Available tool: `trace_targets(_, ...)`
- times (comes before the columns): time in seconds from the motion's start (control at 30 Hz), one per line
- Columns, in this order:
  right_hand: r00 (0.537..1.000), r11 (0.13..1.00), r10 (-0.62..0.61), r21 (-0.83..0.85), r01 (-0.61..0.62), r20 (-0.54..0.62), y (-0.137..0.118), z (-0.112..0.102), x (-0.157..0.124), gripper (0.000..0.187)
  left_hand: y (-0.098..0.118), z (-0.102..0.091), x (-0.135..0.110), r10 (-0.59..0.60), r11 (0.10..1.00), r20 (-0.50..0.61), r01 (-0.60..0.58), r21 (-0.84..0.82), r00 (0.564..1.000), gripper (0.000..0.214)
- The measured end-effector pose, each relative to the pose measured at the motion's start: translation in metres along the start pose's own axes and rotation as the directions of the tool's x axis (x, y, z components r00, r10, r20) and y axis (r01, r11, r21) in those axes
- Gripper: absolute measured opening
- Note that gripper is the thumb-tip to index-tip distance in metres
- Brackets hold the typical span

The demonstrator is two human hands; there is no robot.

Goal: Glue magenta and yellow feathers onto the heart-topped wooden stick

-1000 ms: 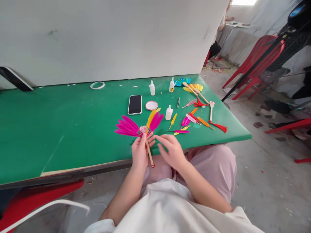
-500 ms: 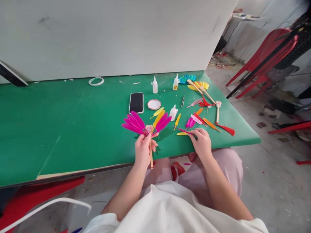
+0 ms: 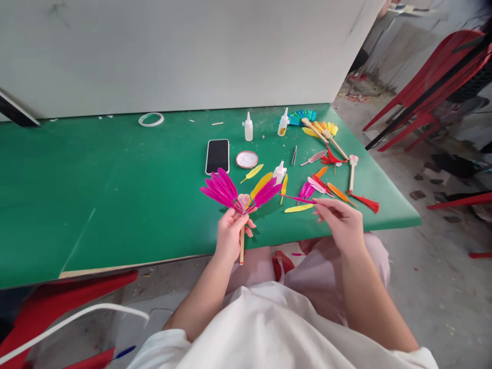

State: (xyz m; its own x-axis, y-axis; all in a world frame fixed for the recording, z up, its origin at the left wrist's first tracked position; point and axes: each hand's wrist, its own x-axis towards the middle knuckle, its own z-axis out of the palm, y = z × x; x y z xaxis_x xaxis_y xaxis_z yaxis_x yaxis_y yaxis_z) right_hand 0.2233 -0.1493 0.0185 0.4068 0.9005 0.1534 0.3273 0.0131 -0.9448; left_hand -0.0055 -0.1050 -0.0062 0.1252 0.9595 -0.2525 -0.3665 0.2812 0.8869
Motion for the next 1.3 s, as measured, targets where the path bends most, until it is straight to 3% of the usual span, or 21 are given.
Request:
trace_targets(0.17,0.988,0.991,-0.112,0.090,0.102,0.109,-0.011,0.003,-0.004,0.016,0.000,0.002,-0.002,-0.004,1.000,0.043,0.003,0.023,0.999,0.029)
trace_targets(0.43,0.993,0.993,-0.110,0.033,0.109,0.039,-0.011,0.010,-0.005,0.006,0.001,0.005,-0.005,-0.030,0.998,0.094,0.025,0.052,0.995,0.029)
trace_targets(0.7,0.992,0.990,-0.125,0.055,0.126,-0.029,-0.004,0.016,-0.004,0.010,0.002,0.004,-0.007,-0.037,0.995,0.119,0.025,0.101,0.992,0.036)
trace_targets(0.97,0.997,0.994,-0.065,0.093,0.062,0.028,-0.003,0.018,-0.001,0.022,0.013,-0.019,0.002,0.015,0.941,-0.022,-0.007,0.338,1.000,0.054)
trace_targets(1.07,1.000,0.998,-0.028,0.050,0.028,-0.011,0.004,0.004,0.007,0.024,0.019,-0.029,0.008,0.004,0.846,-0.065,0.031,0.532,0.998,0.041)
trace_targets(1.17,0.997,0.998,0.055,-0.011,-0.056,-0.061,0.020,-0.020,0.020,0.024,0.023,-0.032,0.011,0.067,0.664,-0.101,0.031,0.747,0.993,0.040)
trace_targets(1.3,0.990,0.986,0.129,-0.100,-0.134,-0.059,0.037,-0.043,0.042,0.023,0.025,-0.030,0.010,0.128,0.416,-0.031,-0.026,0.909,0.991,0.044)
